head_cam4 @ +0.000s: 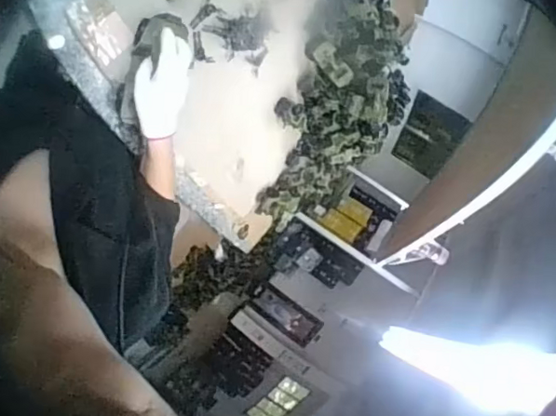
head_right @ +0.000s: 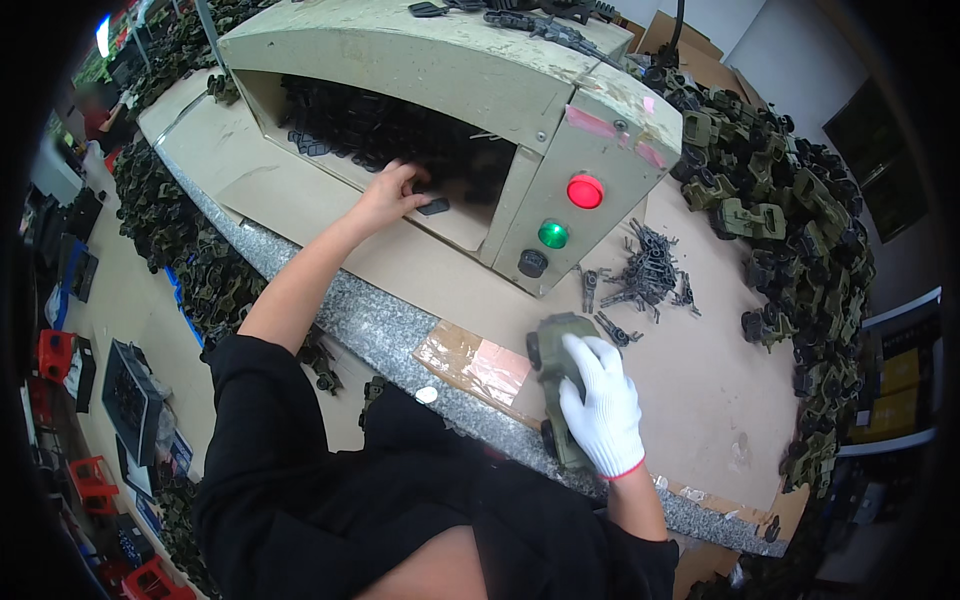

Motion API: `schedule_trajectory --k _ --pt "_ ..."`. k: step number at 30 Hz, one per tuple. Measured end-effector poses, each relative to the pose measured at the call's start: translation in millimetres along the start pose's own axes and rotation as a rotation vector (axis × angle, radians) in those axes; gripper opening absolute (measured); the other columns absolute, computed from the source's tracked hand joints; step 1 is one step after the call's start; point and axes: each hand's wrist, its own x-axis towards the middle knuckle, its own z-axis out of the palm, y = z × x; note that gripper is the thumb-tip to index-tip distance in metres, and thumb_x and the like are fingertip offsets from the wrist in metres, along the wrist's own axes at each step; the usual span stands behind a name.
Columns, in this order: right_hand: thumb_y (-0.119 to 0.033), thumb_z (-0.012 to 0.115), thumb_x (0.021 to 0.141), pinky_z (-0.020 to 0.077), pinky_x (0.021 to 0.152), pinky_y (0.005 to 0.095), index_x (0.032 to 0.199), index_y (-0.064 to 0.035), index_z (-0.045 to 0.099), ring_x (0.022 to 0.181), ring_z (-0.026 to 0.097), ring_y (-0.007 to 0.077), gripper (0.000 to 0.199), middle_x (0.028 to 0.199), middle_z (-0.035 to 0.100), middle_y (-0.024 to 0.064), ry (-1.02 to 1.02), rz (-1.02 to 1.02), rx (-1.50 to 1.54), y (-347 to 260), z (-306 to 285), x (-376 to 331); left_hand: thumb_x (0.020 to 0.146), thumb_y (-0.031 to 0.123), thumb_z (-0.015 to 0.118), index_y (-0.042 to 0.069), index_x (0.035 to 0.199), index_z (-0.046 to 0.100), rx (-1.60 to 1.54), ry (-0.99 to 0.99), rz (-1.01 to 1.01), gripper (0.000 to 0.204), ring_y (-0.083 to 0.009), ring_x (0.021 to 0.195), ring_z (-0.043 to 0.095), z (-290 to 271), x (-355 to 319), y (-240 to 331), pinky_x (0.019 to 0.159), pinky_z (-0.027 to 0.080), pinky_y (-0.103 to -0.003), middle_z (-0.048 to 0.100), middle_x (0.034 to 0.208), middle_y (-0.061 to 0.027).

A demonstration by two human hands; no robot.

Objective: The person assembles plastic components onto toy vehicles by hand.

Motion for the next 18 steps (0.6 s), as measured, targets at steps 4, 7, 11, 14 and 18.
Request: schedule_trajectory --k 4,7,11,14,18 --pt "-0.009 0.059 0.072 0.0492 0.072 0.0383 0.120 -0.0090 0.047 0.086 0.058 0.0336 0.050 0.112 0.051 0.0146 -0.041 0.126 0.133 -10.5 1.7 6.0 0.068 0.015 0.072 -0.001 0.103 0.059 0.126 -0.007 0.122 0.041 -0.0331 0.093 0.057 9.4 9.9 -5.2 0.077 0.047 -0.035 0.057 0.105 -0.0220" --pt "-0.011 0.061 0.072 0.0489 0.072 0.0362 0.124 -0.0083 0.044 0.082 0.059 0.0297 0.055 0.114 0.050 0.0142 -0.026 0.160 0.227 -1.9 4.4 0.5 0.063 0.016 0.075 -0.006 0.103 0.057 0.315 -0.234 -0.171 0.049 -0.0339 0.093 0.058 2.5 25.1 -4.3 0.081 0.047 -0.036 0.059 0.101 -0.0239" --pt "-0.016 0.065 0.072 0.0471 0.076 0.0348 0.127 -0.0075 0.041 0.083 0.056 0.0250 0.061 0.116 0.048 0.0155 0.025 0.353 0.280 -4.0 3.8 -3.5 0.064 0.027 0.075 -0.006 0.091 0.060 -0.005 -0.037 -0.266 0.045 -0.0207 0.061 0.060 -19.3 -6.5 -8.3 0.054 0.047 -0.028 0.060 0.072 -0.0153" --pt "-0.021 0.063 0.075 0.0464 0.078 0.0364 0.127 -0.0076 0.040 0.088 0.056 0.0291 0.059 0.112 0.049 0.0189 -0.023 0.401 0.293 1.2 2.1 -9.4 0.080 0.013 0.063 -0.003 0.093 0.057 -0.550 -0.001 -0.461 0.022 -0.0068 0.046 0.047 -29.4 -38.5 45.8 0.043 0.036 -0.019 0.054 0.064 -0.0029" --pt "-0.028 0.059 0.078 0.0463 0.076 0.0396 0.125 -0.0077 0.041 0.087 0.057 0.0346 0.054 0.107 0.051 0.0212 -0.085 0.380 0.253 -4.0 5.8 -10.6 0.084 0.015 0.060 0.003 0.097 0.059 -1.225 0.025 -0.521 0.017 -0.0036 0.050 0.047 10.3 -102.0 123.9 0.044 0.035 -0.016 0.058 0.069 -0.0003"
